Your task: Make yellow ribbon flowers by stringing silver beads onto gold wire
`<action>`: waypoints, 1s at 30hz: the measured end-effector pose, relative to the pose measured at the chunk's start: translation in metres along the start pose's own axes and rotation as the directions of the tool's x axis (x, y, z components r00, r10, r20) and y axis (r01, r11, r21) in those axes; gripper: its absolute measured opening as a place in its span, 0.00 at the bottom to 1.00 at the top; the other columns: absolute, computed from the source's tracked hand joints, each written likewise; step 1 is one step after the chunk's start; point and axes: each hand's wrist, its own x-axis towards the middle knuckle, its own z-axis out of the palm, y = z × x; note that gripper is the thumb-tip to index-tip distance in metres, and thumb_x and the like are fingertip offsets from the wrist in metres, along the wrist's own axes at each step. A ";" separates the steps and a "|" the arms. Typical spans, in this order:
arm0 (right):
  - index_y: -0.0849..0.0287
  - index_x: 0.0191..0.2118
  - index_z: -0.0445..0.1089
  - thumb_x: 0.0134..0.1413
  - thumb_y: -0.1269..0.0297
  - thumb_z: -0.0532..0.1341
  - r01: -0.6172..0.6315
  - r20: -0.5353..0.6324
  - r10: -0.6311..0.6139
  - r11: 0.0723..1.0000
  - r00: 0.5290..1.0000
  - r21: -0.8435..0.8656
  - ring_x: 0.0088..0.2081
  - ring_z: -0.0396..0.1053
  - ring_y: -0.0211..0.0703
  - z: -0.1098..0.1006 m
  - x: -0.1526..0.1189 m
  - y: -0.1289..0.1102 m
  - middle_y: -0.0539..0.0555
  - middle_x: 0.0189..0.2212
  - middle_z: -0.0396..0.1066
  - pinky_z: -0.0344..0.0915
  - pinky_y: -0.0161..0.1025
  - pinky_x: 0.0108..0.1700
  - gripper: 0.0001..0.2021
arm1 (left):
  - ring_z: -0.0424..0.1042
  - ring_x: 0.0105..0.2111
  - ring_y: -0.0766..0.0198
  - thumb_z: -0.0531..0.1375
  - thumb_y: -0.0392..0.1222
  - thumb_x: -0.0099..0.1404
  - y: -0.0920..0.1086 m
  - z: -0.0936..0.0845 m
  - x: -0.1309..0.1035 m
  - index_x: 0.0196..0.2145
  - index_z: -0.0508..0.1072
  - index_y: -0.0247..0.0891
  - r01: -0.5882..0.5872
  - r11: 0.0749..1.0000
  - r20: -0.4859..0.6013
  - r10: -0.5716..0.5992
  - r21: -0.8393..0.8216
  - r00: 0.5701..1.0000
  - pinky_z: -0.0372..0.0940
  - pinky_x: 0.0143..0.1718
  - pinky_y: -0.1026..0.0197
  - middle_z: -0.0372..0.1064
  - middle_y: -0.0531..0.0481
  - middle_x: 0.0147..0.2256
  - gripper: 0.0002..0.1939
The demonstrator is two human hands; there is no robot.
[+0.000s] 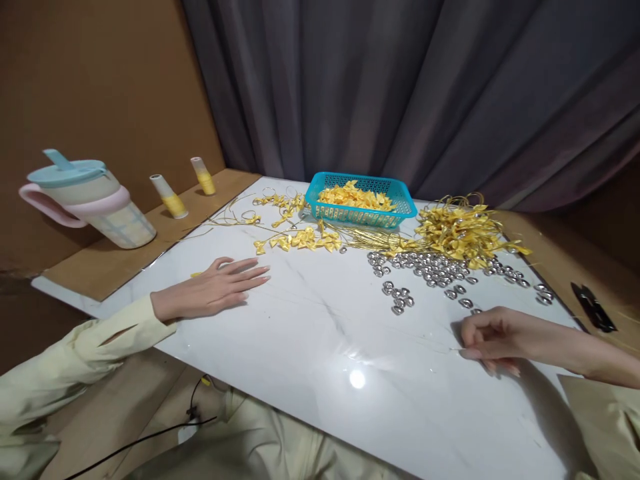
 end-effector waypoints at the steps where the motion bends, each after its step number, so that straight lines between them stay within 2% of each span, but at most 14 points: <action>1: 0.60 0.23 0.58 0.40 0.37 0.60 0.000 -0.002 0.000 1.000 1.000 0.007 0.18 0.53 0.30 0.000 -0.001 -0.001 0.52 0.19 0.64 0.47 0.31 0.23 0.27 | 0.41 0.64 0.58 0.40 0.50 0.72 -0.001 0.000 0.000 0.64 0.45 0.52 0.002 1.000 -0.014 -0.001 0.016 1.000 0.38 0.58 0.53 0.45 0.52 0.64 0.25; 5: 0.61 0.23 0.59 0.43 0.39 0.60 0.012 0.009 -0.012 1.000 1.000 0.021 0.19 0.53 0.30 -0.002 -0.002 0.001 0.52 0.19 0.64 0.48 0.31 0.24 0.26 | 0.43 0.64 0.56 0.41 0.51 0.72 -0.003 -0.001 -0.002 0.63 0.48 0.54 0.025 0.997 -0.040 -0.022 0.067 0.999 0.38 0.57 0.51 0.47 0.53 0.64 0.24; 8: 0.62 0.25 0.60 0.47 0.43 0.61 0.047 0.023 -0.047 0.999 0.999 0.024 0.19 0.54 0.29 -0.004 -0.003 0.006 0.52 0.20 0.65 0.50 0.30 0.24 0.23 | 0.41 0.64 0.58 0.40 0.51 0.72 -0.003 -0.001 -0.005 0.64 0.48 0.53 0.034 0.996 -0.027 -0.032 0.085 0.999 0.37 0.57 0.52 0.45 0.53 0.64 0.24; 12: 0.62 0.25 0.60 0.47 0.45 0.61 0.042 0.010 -0.043 0.999 0.999 0.027 0.20 0.55 0.29 -0.004 -0.005 0.007 0.52 0.20 0.65 0.51 0.30 0.25 0.22 | 0.40 0.65 0.58 0.39 0.49 0.72 -0.004 -0.003 -0.006 0.63 0.47 0.55 0.052 0.997 0.002 -0.052 0.052 0.999 0.38 0.58 0.52 0.44 0.54 0.64 0.23; 19: 0.62 0.25 0.61 0.46 0.43 0.61 0.038 -0.008 -0.037 0.999 0.999 0.018 0.19 0.55 0.30 -0.006 -0.005 0.012 0.52 0.20 0.66 0.50 0.31 0.24 0.23 | 0.34 0.65 0.56 0.36 0.47 0.72 -0.008 -0.009 -0.007 0.63 0.49 0.54 0.080 0.996 0.079 -0.076 -0.045 0.994 0.40 0.58 0.49 0.39 0.55 0.65 0.23; 23: 0.62 0.26 0.61 0.46 0.41 0.60 0.040 -0.016 -0.040 0.999 0.999 0.026 0.19 0.56 0.30 -0.007 -0.004 0.019 0.53 0.20 0.66 0.51 0.30 0.24 0.24 | 0.34 0.65 0.55 0.36 0.46 0.72 -0.008 -0.014 -0.010 0.65 0.44 0.50 0.068 0.996 0.051 -0.065 -0.050 0.997 0.41 0.58 0.48 0.39 0.51 0.65 0.24; 27: 0.61 0.26 0.61 0.45 0.41 0.60 0.039 -0.023 -0.038 0.999 0.999 0.032 0.18 0.55 0.29 -0.008 -0.002 0.023 0.53 0.20 0.67 0.50 0.30 0.23 0.24 | 0.39 0.65 0.52 0.39 0.47 0.72 0.012 -0.014 -0.020 0.66 0.38 0.43 0.063 0.998 -0.056 -0.063 0.003 0.996 0.42 0.58 0.46 0.41 0.43 0.65 0.27; 30: 0.61 0.26 0.61 0.46 0.41 0.59 0.042 -0.015 -0.042 0.999 0.999 0.003 0.18 0.56 0.30 -0.009 -0.001 0.025 0.54 0.21 0.67 0.51 0.30 0.23 0.23 | 0.42 0.64 0.52 0.41 0.50 0.71 0.038 -0.004 -0.028 0.66 0.37 0.42 0.029 0.999 -0.068 -0.026 0.045 0.997 0.42 0.58 0.45 0.41 0.41 0.64 0.30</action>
